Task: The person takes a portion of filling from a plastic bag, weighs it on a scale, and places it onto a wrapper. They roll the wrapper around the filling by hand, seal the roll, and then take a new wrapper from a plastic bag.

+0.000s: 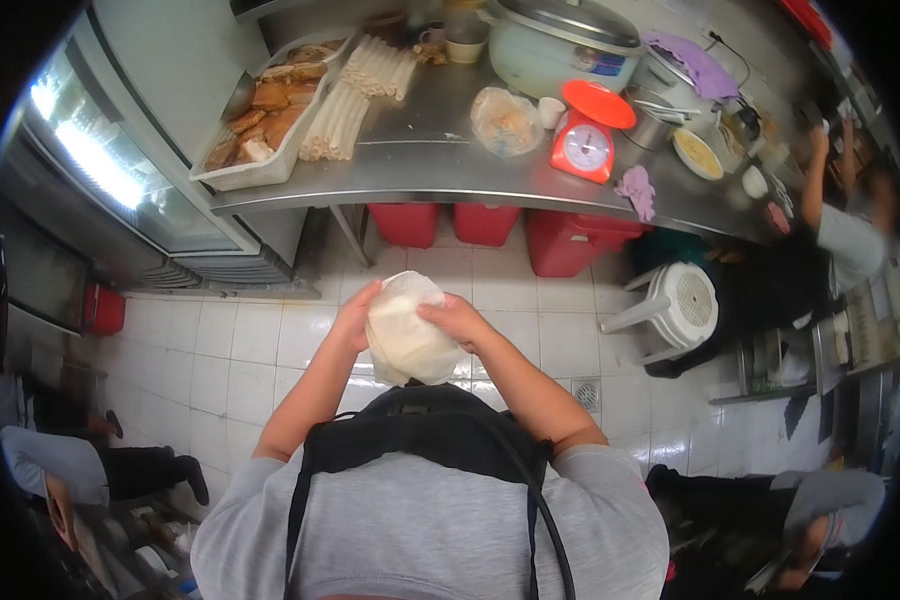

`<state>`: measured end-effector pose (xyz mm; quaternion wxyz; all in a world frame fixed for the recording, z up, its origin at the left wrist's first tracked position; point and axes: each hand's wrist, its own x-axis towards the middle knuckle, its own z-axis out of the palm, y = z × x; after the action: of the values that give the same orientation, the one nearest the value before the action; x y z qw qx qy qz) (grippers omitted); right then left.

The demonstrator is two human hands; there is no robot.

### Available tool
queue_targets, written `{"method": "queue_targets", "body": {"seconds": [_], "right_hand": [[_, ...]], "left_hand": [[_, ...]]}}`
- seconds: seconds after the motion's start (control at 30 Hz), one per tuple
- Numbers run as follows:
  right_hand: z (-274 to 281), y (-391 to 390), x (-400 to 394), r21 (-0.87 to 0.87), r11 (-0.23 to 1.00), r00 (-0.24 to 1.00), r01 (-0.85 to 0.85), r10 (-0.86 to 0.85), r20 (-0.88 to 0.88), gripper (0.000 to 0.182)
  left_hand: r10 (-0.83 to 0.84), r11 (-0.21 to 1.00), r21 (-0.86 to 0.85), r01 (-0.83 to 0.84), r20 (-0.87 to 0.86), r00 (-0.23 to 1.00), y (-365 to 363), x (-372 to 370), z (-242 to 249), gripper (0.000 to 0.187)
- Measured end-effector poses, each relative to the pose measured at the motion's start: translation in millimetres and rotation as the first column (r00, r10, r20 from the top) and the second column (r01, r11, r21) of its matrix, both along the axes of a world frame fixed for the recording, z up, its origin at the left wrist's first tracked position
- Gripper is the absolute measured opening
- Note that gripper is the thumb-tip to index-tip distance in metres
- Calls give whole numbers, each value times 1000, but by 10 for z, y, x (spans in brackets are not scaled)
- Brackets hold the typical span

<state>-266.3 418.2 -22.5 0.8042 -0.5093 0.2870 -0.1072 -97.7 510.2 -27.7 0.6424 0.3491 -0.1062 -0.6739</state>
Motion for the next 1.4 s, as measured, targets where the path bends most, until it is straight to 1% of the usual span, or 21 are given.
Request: {"method": "queue_targets", "body": {"seconds": [0.03, 0.13, 0.17, 0.2, 0.23, 0.27, 0.3, 0.33, 0.4, 0.47, 0.57, 0.63, 0.73, 0.87, 0.97, 1.07, 1.17, 1.23, 1.3, 1.37, 1.4], "right_hand": [[-40, -89, 122, 0, 1000, 1000, -12, 12, 3, 31], [-161, -541, 566, -141, 990, 998, -4, -4, -61, 26], [-143, -734, 699, -185, 982, 1000, 22, -25, -18, 25], [-8, -935, 826, -225, 973, 999, 52, -48, 23, 24], [214, -1139, 943, -316, 947, 996, 50, -70, -51, 23], [405, -1309, 1054, -242, 965, 995, 101, -97, 27, 22], [580, -1493, 1191, -254, 950, 983, 181, -175, 46, 21], [662, -1761, 1317, -353, 911, 977, 213, -187, 106, 22], [939, -2203, 1505, -550, 793, 963, 264, -253, 97, 23], [1185, -2541, 1666, -688, 676, 952, 266, -298, 75, 24], [1383, -2903, 1859, -801, 558, 929, 218, -371, -6, 23], [1442, -3048, 1930, -844, 513, 887, 160, -449, -105, 22], [1323, -3268, 2020, -796, 549, 909, 256, -418, 4, 18], [1217, -3300, 2116, -706, 692, 937, 148, -327, -125, 17], [1091, -3298, 2104, -490, 825, 947, 282, -320, 5, 20], [896, -3555, 1902, -144, 903, 900, 405, -366, 238, 22], [1024, -3561, 1872, -177, 763, 782, 621, -593, 189, 21], [947, -3684, 1862, -217, 725, 757, 653, -622, 198, 15], [880, -3748, 1849, -237, 712, 750, 662, -621, 228, 12], [830, -3778, 1903, -263, 706, 753, 658, -625, 207, 13], [802, -3790, 1915, -276, 700, 751, 659, -631, 194, 13]], "left_hand": [[-29, 1000, -3, 29, -31, 999, -81, 124, -35, 43], [65, 998, 21, -64, -86, 994, -526, 454, 3, 41], [50, 998, -23, -52, -73, 996, -724, 584, 57, 39], [33, 997, -64, -37, -62, 998, -955, 728, 141, 37], [14, 995, -103, -19, -52, 999, -1165, 862, 221, 35], [75, 991, -112, -70, 34, 997, -1366, 978, 301, 32], [133, 984, -136, -117, 121, 984, -1599, 1096, 424, 30], [194, 971, -177, -158, 206, 959, -1849, 1235, 592, 28], [138, 980, -191, -58, 437, 889, -2239, 1546, 895, 24], [59, 991, -131, 36, 656, 753, -2541, 1818, 1181, 24], [-41, 990, -58, 130, 760, 649, -2964, 2226, 1255, 26], [-93, 982, -39, 186, 754, 650, -3124, 2381, 1251, 24], [-86, 982, -40, 186, 782, 617, -3318, 2517, 1165, 23], [39, 981, -125, 150, 877, 478, -3558, 2727, 949, 21], [15, 969, -114, 221, 913, 407, -3596, 2802, 1057, 21], [-22, 977, -62, 205, 923, 384, -3622, 2863, 1253, 21], [-15, 999, -4, 43, 899, 438, -3758, 3008, 1507, 23], [94, 995, -83, -49, 945, 314, -3969, 3313, 1577, 24], [352, 936, -298, -189, 811, 468, -4026, 3484, 1780, 25], [436, 870, -300, -392, 838, 327, -4202, 4008, 1828, 30], [507, 838, -298, -458, 736, 449, -4233, 4292, 1831, 31]]}}
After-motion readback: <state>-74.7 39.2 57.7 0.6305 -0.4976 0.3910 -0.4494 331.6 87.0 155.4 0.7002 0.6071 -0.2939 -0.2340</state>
